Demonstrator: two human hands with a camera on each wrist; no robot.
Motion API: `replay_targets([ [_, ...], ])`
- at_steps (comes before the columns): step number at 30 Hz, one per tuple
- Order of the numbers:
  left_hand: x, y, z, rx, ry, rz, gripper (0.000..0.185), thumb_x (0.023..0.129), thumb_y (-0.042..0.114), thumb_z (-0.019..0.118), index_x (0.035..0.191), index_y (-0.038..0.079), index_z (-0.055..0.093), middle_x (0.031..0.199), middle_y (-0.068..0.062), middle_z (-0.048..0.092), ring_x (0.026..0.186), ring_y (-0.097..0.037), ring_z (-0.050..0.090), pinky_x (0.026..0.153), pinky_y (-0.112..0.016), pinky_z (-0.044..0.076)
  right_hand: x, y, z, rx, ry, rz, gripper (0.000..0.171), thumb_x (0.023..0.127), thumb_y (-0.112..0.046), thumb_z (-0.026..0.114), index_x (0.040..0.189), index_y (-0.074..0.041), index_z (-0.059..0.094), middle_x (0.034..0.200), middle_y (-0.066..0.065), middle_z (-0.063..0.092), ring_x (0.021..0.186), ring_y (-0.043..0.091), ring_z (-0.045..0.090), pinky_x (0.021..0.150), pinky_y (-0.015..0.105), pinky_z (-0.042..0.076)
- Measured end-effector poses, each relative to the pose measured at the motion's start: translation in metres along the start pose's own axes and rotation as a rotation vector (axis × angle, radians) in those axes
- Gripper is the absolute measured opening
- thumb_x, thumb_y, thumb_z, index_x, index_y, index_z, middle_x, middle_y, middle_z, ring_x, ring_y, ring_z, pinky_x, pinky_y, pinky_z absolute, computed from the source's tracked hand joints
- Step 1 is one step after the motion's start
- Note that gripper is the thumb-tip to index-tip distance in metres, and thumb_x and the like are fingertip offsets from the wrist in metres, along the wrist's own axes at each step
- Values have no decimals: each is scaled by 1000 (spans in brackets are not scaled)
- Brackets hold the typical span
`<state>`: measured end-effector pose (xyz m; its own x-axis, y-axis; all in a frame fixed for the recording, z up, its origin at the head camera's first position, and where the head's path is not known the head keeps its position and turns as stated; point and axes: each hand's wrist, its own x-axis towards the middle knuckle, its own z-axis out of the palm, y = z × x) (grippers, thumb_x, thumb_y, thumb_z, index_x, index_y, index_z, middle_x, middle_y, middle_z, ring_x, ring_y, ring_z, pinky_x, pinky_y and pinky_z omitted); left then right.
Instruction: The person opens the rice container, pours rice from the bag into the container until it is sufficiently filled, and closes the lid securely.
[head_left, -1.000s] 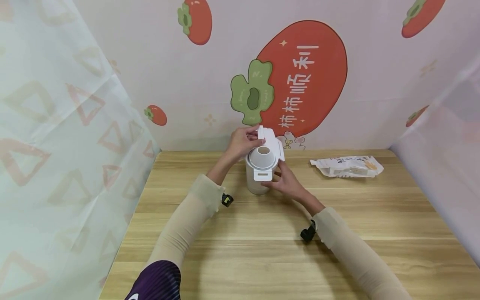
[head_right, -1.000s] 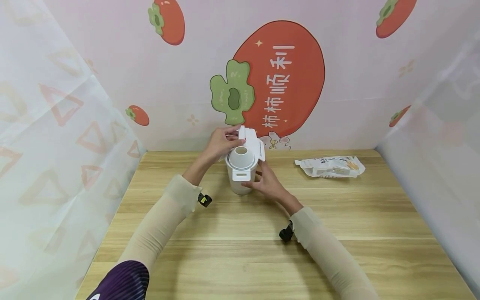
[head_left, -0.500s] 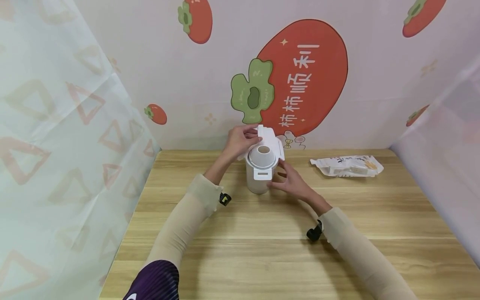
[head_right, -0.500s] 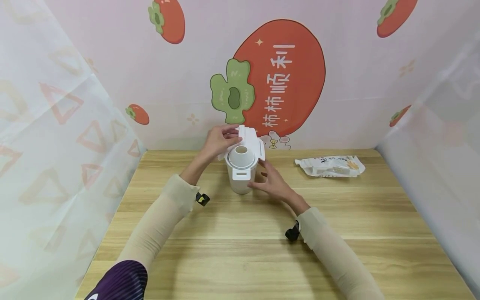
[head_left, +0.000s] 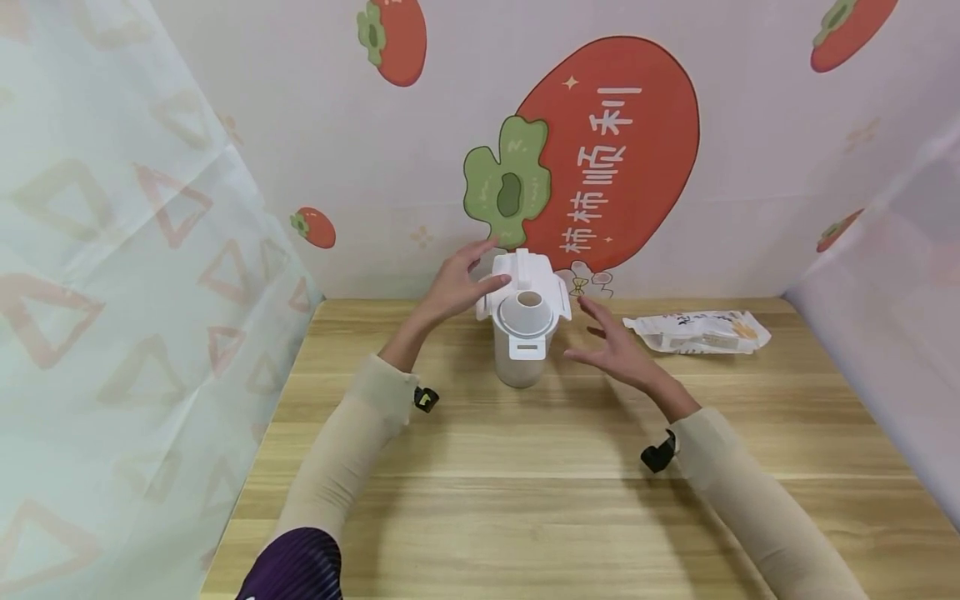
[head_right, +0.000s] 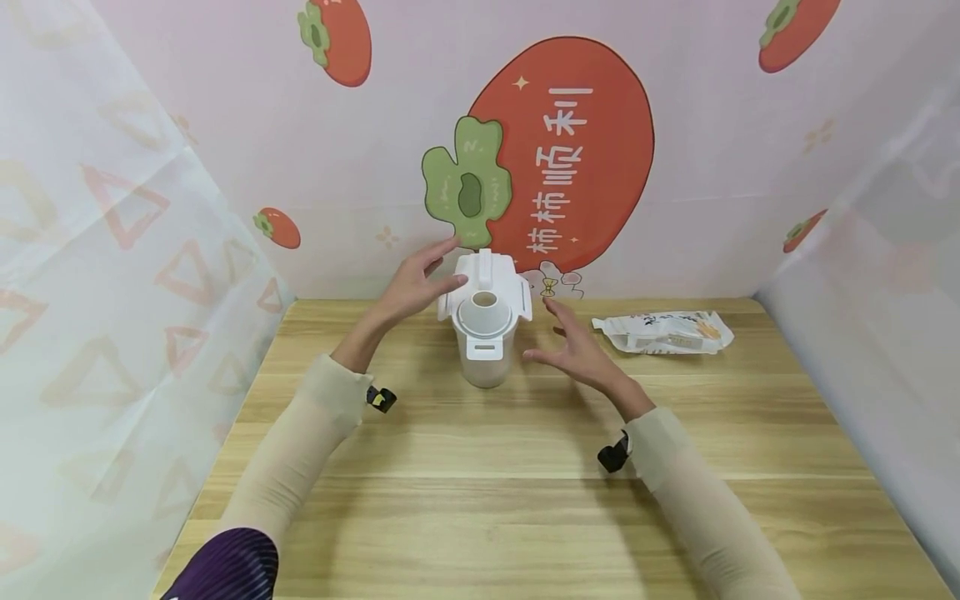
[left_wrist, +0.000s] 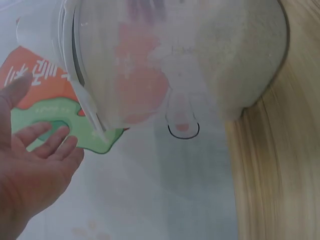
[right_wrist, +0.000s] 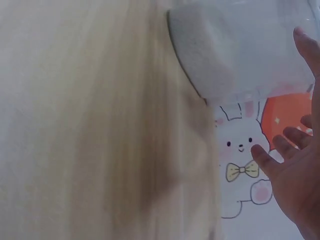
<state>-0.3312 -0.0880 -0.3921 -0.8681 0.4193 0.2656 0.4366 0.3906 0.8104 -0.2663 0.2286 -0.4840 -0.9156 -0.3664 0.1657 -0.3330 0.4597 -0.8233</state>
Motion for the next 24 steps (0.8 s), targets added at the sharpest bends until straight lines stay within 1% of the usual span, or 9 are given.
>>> replay_targets([
  [3,-3,-4,-6,29,-57,21,81,97,33,77,164,7,40,170,-8,38,159,-25,31,127,-38,31,2,-4,-8,-18,21,-14,103,90,-18,87,169,-8,23,173,20,25,158,42,27,118,65,38],
  [6,-7,-9,-10,27,-105,34,84,97,36,77,166,9,36,172,-7,34,160,-25,28,128,-41,29,5,-8,-15,-43,23,-34,103,89,-16,87,169,-9,24,173,18,26,158,41,26,119,63,38],
  [8,-9,-13,-13,34,-137,27,88,96,39,77,167,11,33,173,-6,31,160,-25,27,129,-44,28,7,-10,-19,-64,19,-42,103,89,-15,88,169,-10,24,173,18,26,159,40,26,120,61,37],
  [12,-13,-21,-18,62,-198,-1,101,90,44,82,170,14,26,175,-4,26,161,-26,24,130,-48,23,13,-18,-27,-114,8,-65,104,86,-18,90,169,-13,27,173,18,27,157,42,30,120,61,38],
  [15,-13,-24,-19,102,-238,12,110,87,45,86,170,13,22,176,-6,23,162,-25,20,131,-47,19,19,-23,-33,-153,1,-92,107,84,-24,92,170,-18,28,173,17,27,157,42,29,119,62,39],
  [18,-13,-26,-18,132,-271,35,115,86,46,87,170,10,18,177,-10,19,163,-26,17,132,-45,17,26,-28,-37,-177,-21,-114,110,84,-27,93,170,-21,26,174,15,26,159,40,26,119,63,38],
  [20,-13,-27,-17,145,-290,42,118,85,46,88,170,8,15,177,-13,16,163,-26,16,132,-44,17,30,-31,-39,-192,-37,-117,111,83,-29,93,170,-18,25,174,15,26,159,39,26,120,63,37],
  [24,-13,-28,-15,165,-318,38,124,84,49,88,170,6,11,177,-15,11,164,-27,12,132,-44,15,36,-39,-42,-222,-66,-112,113,81,-33,94,168,-9,28,174,16,27,159,38,27,120,62,37],
])
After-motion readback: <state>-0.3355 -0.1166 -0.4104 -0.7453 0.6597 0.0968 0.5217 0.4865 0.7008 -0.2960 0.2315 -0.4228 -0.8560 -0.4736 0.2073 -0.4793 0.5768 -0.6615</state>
